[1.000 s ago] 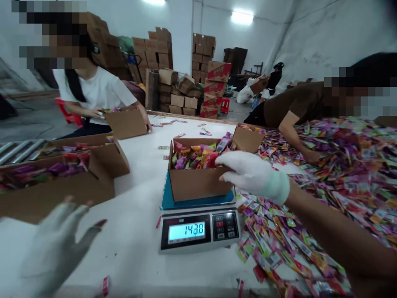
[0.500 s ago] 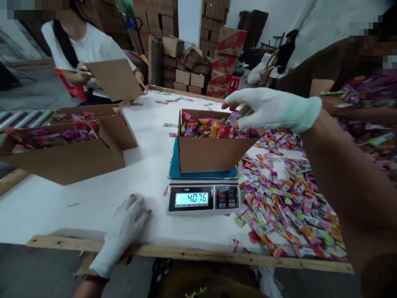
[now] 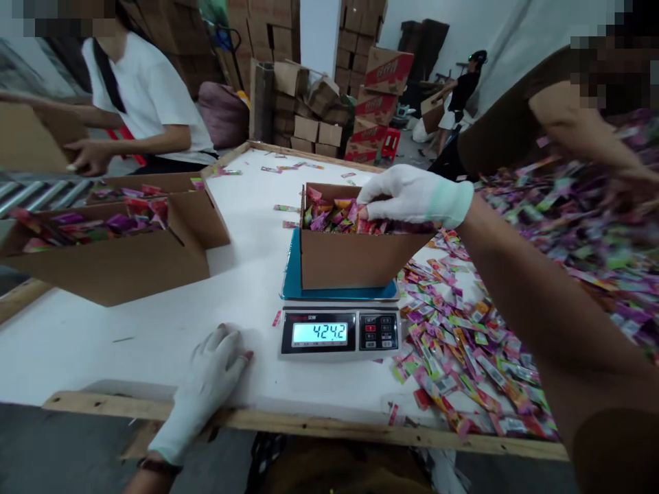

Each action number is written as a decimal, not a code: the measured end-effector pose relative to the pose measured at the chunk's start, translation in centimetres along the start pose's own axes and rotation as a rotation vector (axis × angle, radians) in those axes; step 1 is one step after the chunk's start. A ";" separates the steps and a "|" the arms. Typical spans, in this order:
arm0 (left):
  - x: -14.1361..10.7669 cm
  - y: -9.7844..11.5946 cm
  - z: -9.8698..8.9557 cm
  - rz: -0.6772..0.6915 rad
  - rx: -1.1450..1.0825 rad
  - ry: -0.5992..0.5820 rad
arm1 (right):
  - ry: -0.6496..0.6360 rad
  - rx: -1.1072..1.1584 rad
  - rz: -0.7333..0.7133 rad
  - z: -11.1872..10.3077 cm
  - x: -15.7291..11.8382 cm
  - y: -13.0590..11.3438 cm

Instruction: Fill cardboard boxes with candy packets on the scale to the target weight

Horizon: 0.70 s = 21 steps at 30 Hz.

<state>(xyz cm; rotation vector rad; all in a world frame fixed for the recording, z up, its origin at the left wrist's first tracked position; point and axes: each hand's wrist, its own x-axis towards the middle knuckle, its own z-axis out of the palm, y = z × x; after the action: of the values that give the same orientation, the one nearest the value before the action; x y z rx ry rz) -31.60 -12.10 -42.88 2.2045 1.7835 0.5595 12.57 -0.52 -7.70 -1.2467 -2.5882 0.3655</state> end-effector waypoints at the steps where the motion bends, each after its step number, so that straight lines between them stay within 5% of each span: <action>1: 0.2 -0.2 0.2 -0.026 -0.045 0.013 | 0.027 0.031 -0.018 0.0 -0.2 0.2; 5: 2.8 0.2 -0.8 -0.136 -0.198 0.124 | 0.199 0.071 -0.044 -0.1 -1.1 0.0; 8: 5.8 3.6 -5.0 -0.112 -0.329 0.284 | 0.268 0.038 -0.025 -0.2 -1.7 -0.6; 14: 9.4 13.3 -13.8 0.206 -0.334 0.478 | 0.186 -0.020 -0.137 0.5 -1.4 -0.5; 18: 9.7 16.4 -15.4 0.392 -0.319 0.538 | 0.410 -0.126 -0.142 -0.5 -2.1 -0.9; 21: 9.7 17.1 -16.2 0.459 -0.298 0.542 | 0.618 -0.183 -0.036 -3.1 -5.8 -1.3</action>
<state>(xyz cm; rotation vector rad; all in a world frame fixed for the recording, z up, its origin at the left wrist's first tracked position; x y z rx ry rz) -22.08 -7.10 -19.79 2.3843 1.2499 1.5351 16.15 -5.49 -5.04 -1.1368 -2.1315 -0.2413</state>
